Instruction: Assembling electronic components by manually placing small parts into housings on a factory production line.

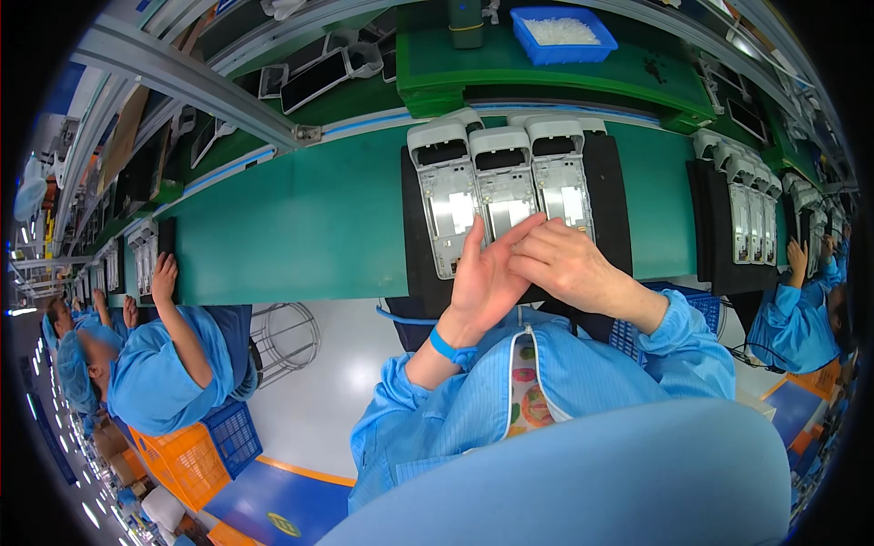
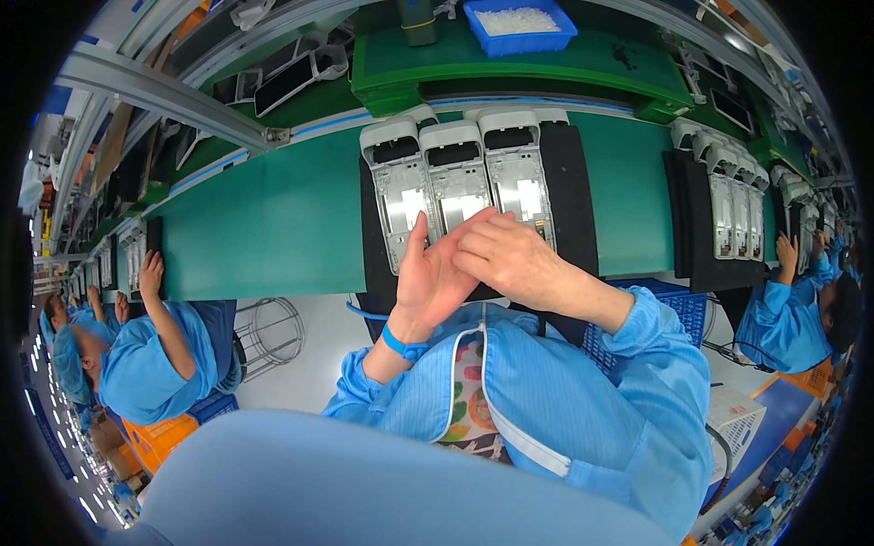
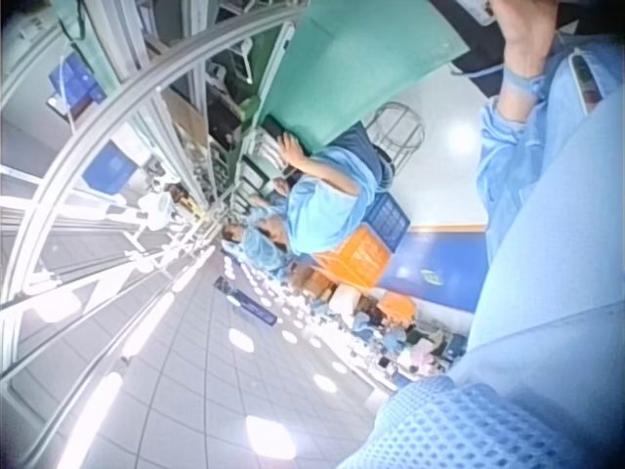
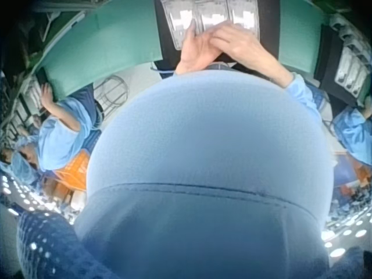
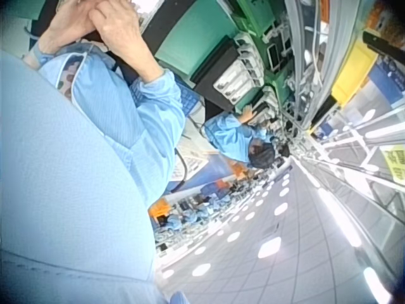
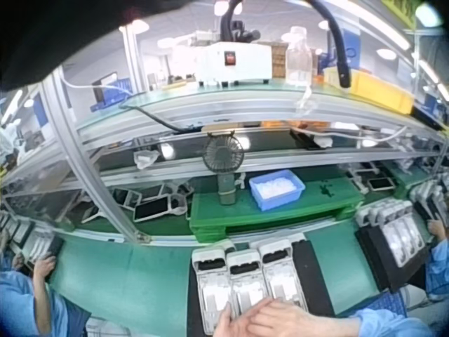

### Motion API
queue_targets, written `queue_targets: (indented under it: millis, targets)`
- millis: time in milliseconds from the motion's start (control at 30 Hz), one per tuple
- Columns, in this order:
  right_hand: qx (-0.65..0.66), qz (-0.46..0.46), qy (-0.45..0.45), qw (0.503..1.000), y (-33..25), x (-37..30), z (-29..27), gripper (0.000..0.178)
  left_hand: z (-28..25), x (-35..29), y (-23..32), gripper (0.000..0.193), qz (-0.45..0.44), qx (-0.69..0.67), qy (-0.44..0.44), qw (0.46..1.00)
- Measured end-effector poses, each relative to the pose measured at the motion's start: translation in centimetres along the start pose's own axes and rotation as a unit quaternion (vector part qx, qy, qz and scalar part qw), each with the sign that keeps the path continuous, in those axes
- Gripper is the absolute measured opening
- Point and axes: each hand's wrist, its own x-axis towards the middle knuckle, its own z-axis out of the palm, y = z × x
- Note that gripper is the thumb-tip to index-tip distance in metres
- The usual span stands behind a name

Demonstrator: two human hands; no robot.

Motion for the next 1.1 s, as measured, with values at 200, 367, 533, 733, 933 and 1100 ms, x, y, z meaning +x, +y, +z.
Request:
queue_targets:
  millis: [200, 367, 533, 733, 933, 1100]
  targets:
    - [0.242, 0.199, 0.131, 0.941, 1.9, -0.9, 0.6, 0.015, -0.7, -0.3, -0.2, 0.047, 0.038, 0.116, 0.010, 0.992]
    - [0.163, 0.153, 0.140, 0.965, 2.3, -1.5, 0.3, 0.020, -1.7, -0.3, -0.4, 0.030, 0.041, 0.137, 0.060, 0.988]
    - [0.013, 0.041, 0.090, 0.995, 1.9, -0.8, -1.1, 0.023, -2.3, -0.5, -0.8, 0.029, 0.042, 0.182, 0.082, 0.979]
    - [-0.057, 0.006, 0.044, 0.997, 2.8, 0.7, -1.0, 0.023, -0.9, -1.6, 0.0, 0.035, 0.082, 0.182, 0.113, 0.973]
    - [-0.087, -0.020, 0.128, 0.988, 7.6, 3.5, 2.3, 0.021, -1.2, -3.9, 1.2, 0.043, 0.107, 0.151, 0.073, 0.980]
    - [-0.106, -0.055, 0.114, 0.986, 8.8, 4.3, 4.0, 0.024, -1.4, -5.5, 1.8, 0.044, 0.082, 0.163, 0.074, 0.980]
